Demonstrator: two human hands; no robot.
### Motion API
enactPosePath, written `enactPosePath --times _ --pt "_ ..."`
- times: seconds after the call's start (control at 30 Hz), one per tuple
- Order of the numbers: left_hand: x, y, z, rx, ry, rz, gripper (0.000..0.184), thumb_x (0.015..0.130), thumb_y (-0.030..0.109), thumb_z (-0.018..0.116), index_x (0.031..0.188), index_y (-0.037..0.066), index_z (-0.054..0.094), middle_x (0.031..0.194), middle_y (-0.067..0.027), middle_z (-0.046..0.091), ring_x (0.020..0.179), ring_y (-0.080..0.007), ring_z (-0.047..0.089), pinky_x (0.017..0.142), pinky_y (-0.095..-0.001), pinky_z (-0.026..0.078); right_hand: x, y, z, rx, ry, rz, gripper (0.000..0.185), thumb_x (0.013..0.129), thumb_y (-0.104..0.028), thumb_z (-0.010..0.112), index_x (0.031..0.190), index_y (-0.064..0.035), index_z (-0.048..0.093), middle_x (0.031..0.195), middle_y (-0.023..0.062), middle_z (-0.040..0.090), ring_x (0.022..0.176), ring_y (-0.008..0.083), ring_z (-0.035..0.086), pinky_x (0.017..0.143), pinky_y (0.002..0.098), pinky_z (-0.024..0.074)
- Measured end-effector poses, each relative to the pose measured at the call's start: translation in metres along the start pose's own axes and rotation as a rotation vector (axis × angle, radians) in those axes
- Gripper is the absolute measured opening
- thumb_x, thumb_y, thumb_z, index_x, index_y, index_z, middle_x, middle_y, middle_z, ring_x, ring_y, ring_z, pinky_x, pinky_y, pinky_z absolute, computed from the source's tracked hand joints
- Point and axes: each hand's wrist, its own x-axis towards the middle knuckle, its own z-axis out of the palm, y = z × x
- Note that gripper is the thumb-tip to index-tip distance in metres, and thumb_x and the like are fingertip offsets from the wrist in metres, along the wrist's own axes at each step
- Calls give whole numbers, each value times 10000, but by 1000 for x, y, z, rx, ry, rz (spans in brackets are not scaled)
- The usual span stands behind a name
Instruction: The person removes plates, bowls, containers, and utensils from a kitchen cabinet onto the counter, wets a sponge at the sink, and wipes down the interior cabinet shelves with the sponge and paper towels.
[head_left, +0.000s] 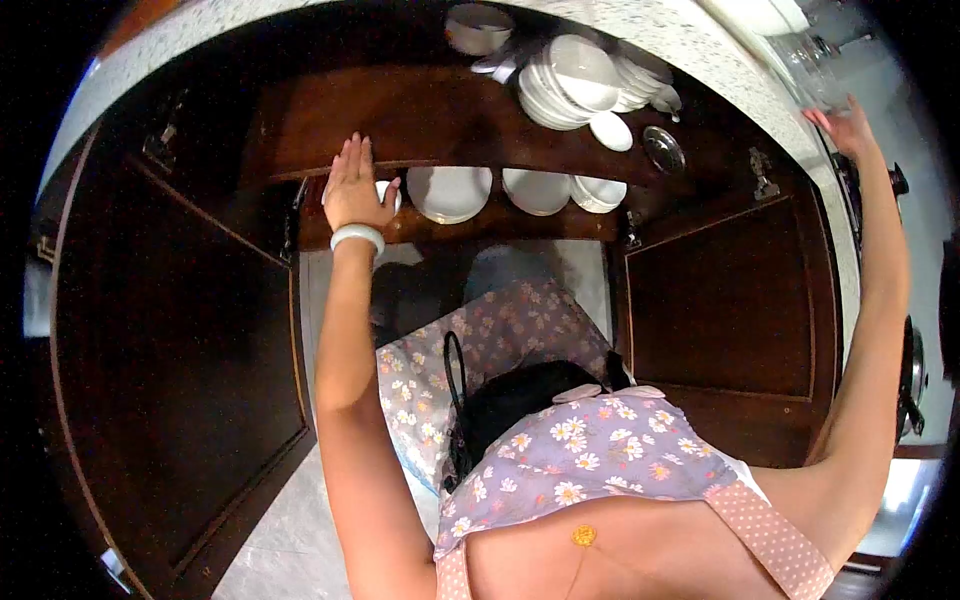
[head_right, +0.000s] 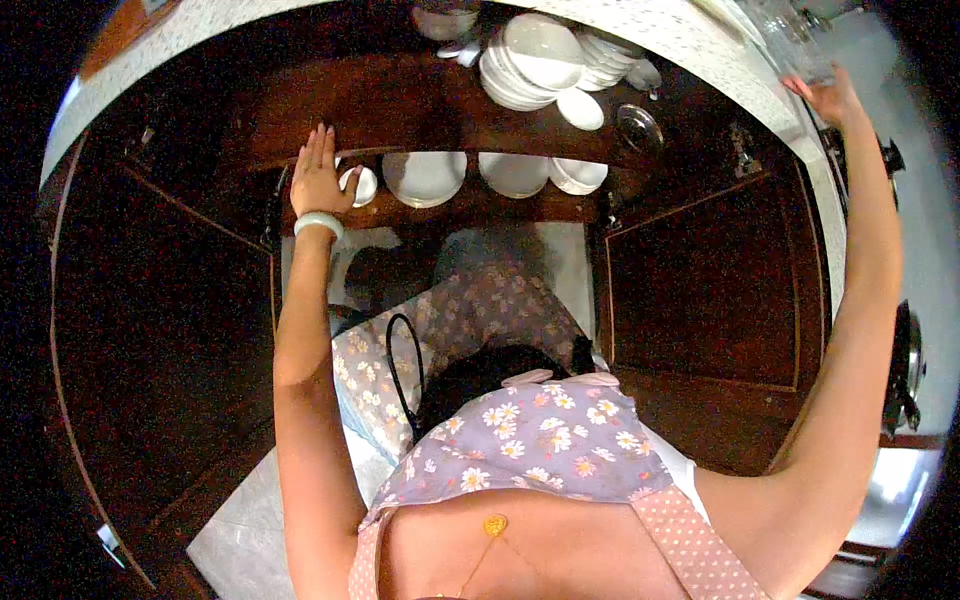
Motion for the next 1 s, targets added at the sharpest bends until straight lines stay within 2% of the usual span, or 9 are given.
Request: enactPosePath --times 0.17,0.23,0.33,0.4,0.5,0.57,0.73,0.9,1.0 --pt "1 6 -1 -15 -15 -20 729 824 379 557 1405 34 283 1465 -110 292 1353 -242 273 1121 -343 203 -67 70 -18 -460 502 -1014 527 928 -376 426 1190 80 460 914 190 635 854 244 634 826 343 481" --pt "3 5 5 -21 -9 -13 734 824 375 559 1409 38 273 1467 -110 289 1351 -246 276 1121 -346 202 -105 133 0 -382 419 -1114 350 902 -299 463 973 26 574 740 100 606 677 180 585 671 304 464" --pt "6 10 7 -2 -16 -11 732 821 374 562 1409 41 278 1467 -105 291 1349 -249 280 1123 -346 200 -151 257 120 -475 21 -749 299 882 -264 495 965 3 598 659 44 568 559 138 543 585 272 469" --pt "10 7 11 0 -32 4 731 821 372 564 1409 43 280 1467 -102 292 1349 -247 279 1124 -343 198 -128 315 175 -542 -421 -352 328 902 -213 482 1125 13 563 838 93 646 769 168 646 716 286 528" --pt "11 6 21 -8 -45 -9 737 812 364 576 1408 44 282 1470 -98 285 1352 -245 274 1125 -338 196 -58 384 245 -489 -723 -409 409 890 -84 522 1280 -7 426 1159 108 566 1087 169 548 892 297 463" --pt "13 5 28 -20 -60 -25 744 809 363 581 1409 43 280 1473 -97 279 1355 -242 267 1125 -335 193 14 423 291 -851 -662 -943 364 866 -203 590 1180 -49 486 1062 70 565 958 216 567 833 355 485" --pt "15 2 41 -18 -52 -28 765 797 358 593 1413 40 268 1477 -100 269 1361 -237 252 1131 -342 172 142 439 405 -178 -398 -193 477 866 -105 574 1295 -34 381 1336 164 392 1085 243 506 814 285 473" --pt "14 -5 56 -23 -78 -44 802 793 378 579 1437 66 219 1494 -106 225 1376 -248 215 1131 -371 164 232 431 431 709 -286 225 492 918 -287 524 1362 -187 341 1431 74 320 1209 324 444 839 586 488" --pt "12 -8 59 -76 -64 -65 790 788 353 586 1430 57 234 1490 -100 239 1377 -234 217 1133 -352 161 259 429 443 836 -340 242 491 917 -265 515 1358 -152 331 1415 95 335 1196 334 455 854 567 486"
